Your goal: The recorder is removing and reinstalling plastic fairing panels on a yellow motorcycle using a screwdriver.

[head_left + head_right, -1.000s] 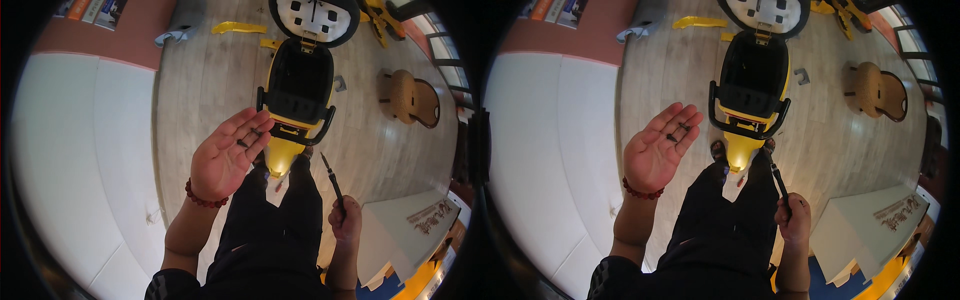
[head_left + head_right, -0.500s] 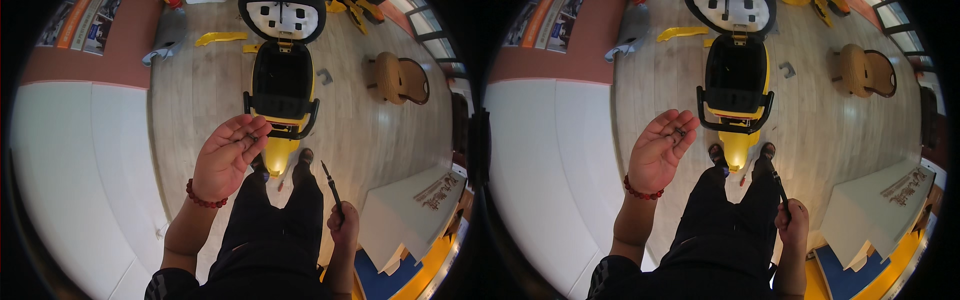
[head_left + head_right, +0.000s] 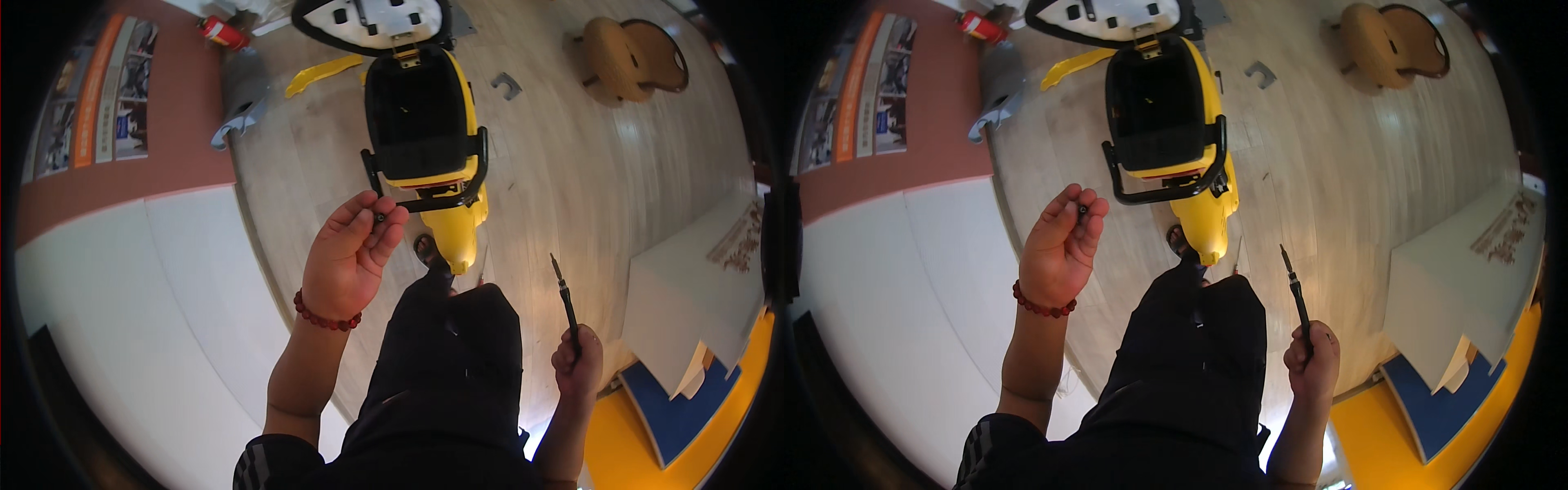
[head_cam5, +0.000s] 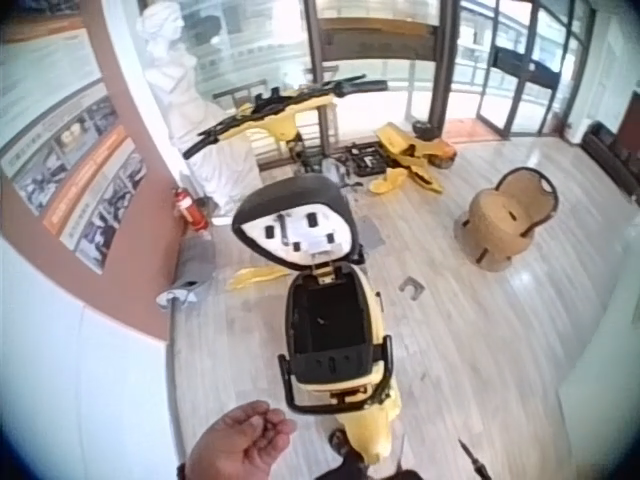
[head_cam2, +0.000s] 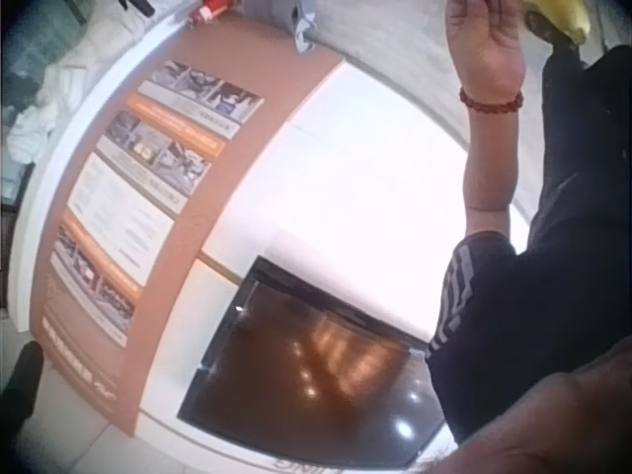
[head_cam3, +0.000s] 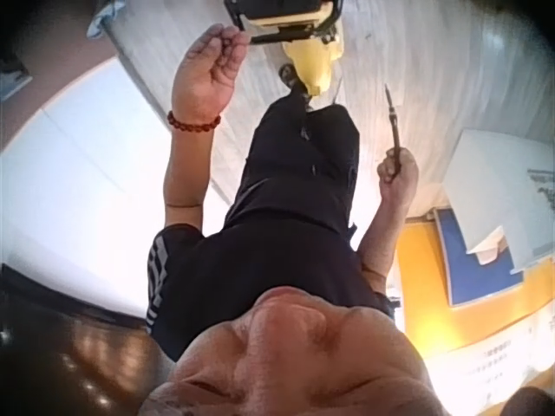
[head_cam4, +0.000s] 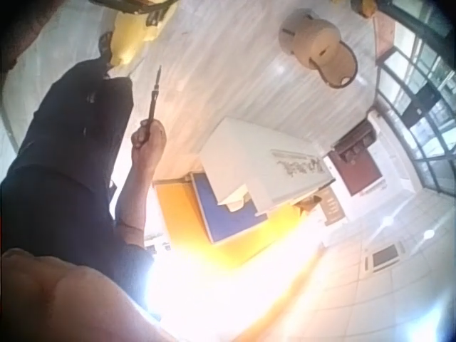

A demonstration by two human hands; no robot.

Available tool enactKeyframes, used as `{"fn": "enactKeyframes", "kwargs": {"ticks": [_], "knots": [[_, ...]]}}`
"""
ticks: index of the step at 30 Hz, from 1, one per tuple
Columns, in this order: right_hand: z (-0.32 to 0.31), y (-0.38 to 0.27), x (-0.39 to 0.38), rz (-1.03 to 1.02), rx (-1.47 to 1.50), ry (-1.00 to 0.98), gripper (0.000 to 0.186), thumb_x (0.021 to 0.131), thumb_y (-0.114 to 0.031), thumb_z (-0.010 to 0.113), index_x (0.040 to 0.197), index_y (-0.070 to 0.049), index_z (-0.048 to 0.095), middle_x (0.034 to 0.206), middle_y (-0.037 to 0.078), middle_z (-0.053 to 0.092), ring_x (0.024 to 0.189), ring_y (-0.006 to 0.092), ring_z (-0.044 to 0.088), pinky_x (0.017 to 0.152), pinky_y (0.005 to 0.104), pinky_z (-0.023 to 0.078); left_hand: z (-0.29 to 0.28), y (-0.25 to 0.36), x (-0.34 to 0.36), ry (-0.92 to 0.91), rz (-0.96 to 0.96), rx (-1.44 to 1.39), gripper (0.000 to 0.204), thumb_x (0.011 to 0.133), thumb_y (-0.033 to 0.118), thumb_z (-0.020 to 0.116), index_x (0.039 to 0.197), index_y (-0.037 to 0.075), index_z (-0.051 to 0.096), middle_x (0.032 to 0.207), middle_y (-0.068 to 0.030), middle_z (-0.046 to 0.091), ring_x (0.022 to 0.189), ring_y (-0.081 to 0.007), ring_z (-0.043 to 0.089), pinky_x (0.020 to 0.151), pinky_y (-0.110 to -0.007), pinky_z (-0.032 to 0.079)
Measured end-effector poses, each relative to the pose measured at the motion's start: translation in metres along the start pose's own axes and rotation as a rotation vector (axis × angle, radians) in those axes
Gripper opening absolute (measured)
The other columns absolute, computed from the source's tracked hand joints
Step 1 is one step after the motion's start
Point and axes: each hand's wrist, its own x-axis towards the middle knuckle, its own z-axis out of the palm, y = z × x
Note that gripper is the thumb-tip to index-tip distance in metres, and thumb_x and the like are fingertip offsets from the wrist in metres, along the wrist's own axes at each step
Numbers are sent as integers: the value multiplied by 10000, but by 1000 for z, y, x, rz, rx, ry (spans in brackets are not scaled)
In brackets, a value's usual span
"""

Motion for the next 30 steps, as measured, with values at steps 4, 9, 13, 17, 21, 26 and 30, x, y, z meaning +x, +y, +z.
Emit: {"fn": "enactKeyframes", "kwargs": {"ticks": [4, 9, 13, 17, 21, 26, 30], "knots": [[-12, 11, -13, -9, 81, 82, 272, 898, -207, 446, 748, 6, 523, 464, 6, 371, 353, 79, 285, 346, 222, 242, 12, -9, 5, -71, -118, -24, 176, 930, 59, 413, 1067, 19, 516, 1012, -118, 610, 970, -244, 612, 841, -322, 526], [-15, 27, -38, -81, 146, 6, 276, 900, -213, 446, 761, 13, 521, 462, 7, 371, 347, 81, 279, 342, 227, 235, 26, -10, -8, -120, -152, 109, 166, 937, 78, 405, 1056, 37, 514, 940, -87, 619, 886, -200, 628, 792, -282, 531], [-24, 54, -58, -112, 183, -24, 277, 902, -214, 446, 764, 14, 521, 461, 4, 368, 348, 80, 280, 344, 227, 231, 11, -7, -41, -95, -179, 133, 149, 938, 104, 408, 1038, 60, 509, 835, -49, 596, 719, -151, 596, 668, -258, 498], [-28, 83, -77, -120, 132, -85, 280, 905, -233, 450, 792, 9, 532, 484, -1, 382, 364, 78, 299, 353, 224, 236, -19, -20, -93, 33, -247, 219, 150, 941, 154, 397, 1016, 78, 502, 706, 7, 498, 553, -104, 422, 540, -241, 349], [-21, 116, -99, -78, 133, -150, 261, 909, -199, 457, 820, 30, 545, 530, 20, 431, 403, 94, 350, 389, 239, 273, -68, -32, -145, 31, -401, 160, 152, 939, 129, 378, 1007, 65, 498, 738, -12, 482, 606, -120, 430, 584, -254, 364], [-12, 143, -134, -93, 67, -237, 305, 915, -220, 455, 998, 56, 554, 626, 64, 498, 511, 143, 446, 488, 273, 359, -80, -22, -169, 72, -398, 191, 161, 932, 107, 368, 1009, 50, 497, 809, -28, 481, 693, -125, 443, 646, -262, 379], [-4, 156, -144, -127, 24, -281, 323, 910, -222, 466, 1027, 68, 546, 657, 73, 526, 544, 154, 475, 523, 274, 386, -73, 5, -159, -18, -454, 186, 168, 934, 123, 371, 1009, 53, 504, 808, -25, 479, 696, -125, 443, 654, -265, 385]]}}
